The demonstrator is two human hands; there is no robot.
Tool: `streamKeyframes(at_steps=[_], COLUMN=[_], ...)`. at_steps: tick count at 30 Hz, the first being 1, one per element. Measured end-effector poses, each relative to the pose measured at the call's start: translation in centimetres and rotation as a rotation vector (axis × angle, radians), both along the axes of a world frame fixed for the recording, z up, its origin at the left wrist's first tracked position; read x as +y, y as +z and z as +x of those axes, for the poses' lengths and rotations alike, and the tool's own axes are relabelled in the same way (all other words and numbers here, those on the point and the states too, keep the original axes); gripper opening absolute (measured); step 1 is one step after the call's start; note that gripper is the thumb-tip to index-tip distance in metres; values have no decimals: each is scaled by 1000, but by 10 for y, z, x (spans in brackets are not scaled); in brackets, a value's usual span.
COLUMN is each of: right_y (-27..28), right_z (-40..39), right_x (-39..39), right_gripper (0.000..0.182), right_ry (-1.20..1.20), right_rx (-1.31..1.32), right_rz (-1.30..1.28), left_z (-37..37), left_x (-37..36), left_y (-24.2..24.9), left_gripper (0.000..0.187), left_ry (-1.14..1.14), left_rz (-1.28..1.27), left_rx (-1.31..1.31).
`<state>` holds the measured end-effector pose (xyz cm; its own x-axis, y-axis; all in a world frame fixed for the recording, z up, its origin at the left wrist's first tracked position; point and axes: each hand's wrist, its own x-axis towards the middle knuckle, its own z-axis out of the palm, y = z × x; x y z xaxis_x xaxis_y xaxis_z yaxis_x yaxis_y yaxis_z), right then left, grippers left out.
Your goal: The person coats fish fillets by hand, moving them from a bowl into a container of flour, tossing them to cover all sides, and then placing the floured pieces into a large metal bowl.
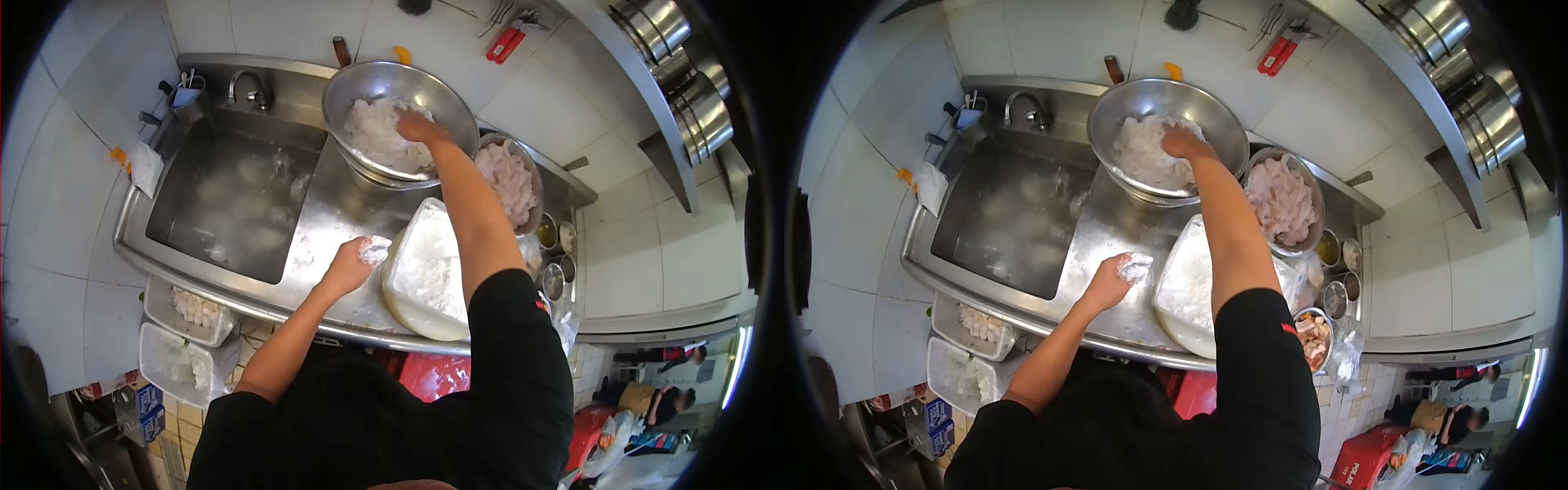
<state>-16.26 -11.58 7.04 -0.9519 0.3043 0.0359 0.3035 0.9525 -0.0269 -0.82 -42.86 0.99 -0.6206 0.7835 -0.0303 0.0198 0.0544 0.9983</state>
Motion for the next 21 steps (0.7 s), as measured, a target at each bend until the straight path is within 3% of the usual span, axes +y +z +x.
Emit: streamKeyframes(at_steps=[2, 3, 4, 5, 6, 8, 10, 13, 15, 16, 17, 18, 19, 20, 21], right_y=[-11, -26, -18, 17, 31, 36, 81, 21, -1, -35, -44, -51, -52, -74, -85], right_z=[-10, -11, -17, 18, 48, 107, 192, 296, 352, 373, 382, 384, 380, 378, 374], right_x=[5, 26, 37, 15, 6, 22, -26, 8, -19, -14, -27, -44, -60, -66, -75], right_gripper=[60, 58, 50, 39, 35, 36, 39, 43, 52, 62, 76, 87, 87, 76, 64], right_ry=[98, 150, 184, 63, 10, 138, -67, -223, -392, -359, -165, -163, -215, -231, -293], right_rx=[-276, -203, -429, -230, 94, 487, 591, 515, 229, 78, 115, 119, 39, -51, -3], right_rz=[-298, -346, -193, -174, -257, -33, -299, -453, -692, -601, -648, -624, -645, -484, -348], left_z=[1, 0, 1, -4, -5, -1, 4, 16, 26, 31, 37, 44, 52, 60, 66], left_x=[-7, -15, -16, -16, -13, -3, 14, 49, 78, 91, 103, 115, 124, 127, 132], left_y=[-35, -18, -29, -26, -21, -5, -2, -3, -2, 0, -1, -6, -12, -19, -24], left_gripper=[30, 31, 33, 33, 33, 29, 27, 31, 36, 42, 43, 44, 46, 37, 36], left_ry=[8, -3, 52, 9, -31, -64, -112, -226, -310, -389, -442, -495, -544, -520, -500], left_rz=[97, -38, -91, -207, -156, -88, -22, -17, -117, -171, -252, -333, -414, -407, -417], left_rx=[-110, 28, 250, 206, 189, 136, 150, 219, 371, 515, 615, 718, 821, 924, 833])
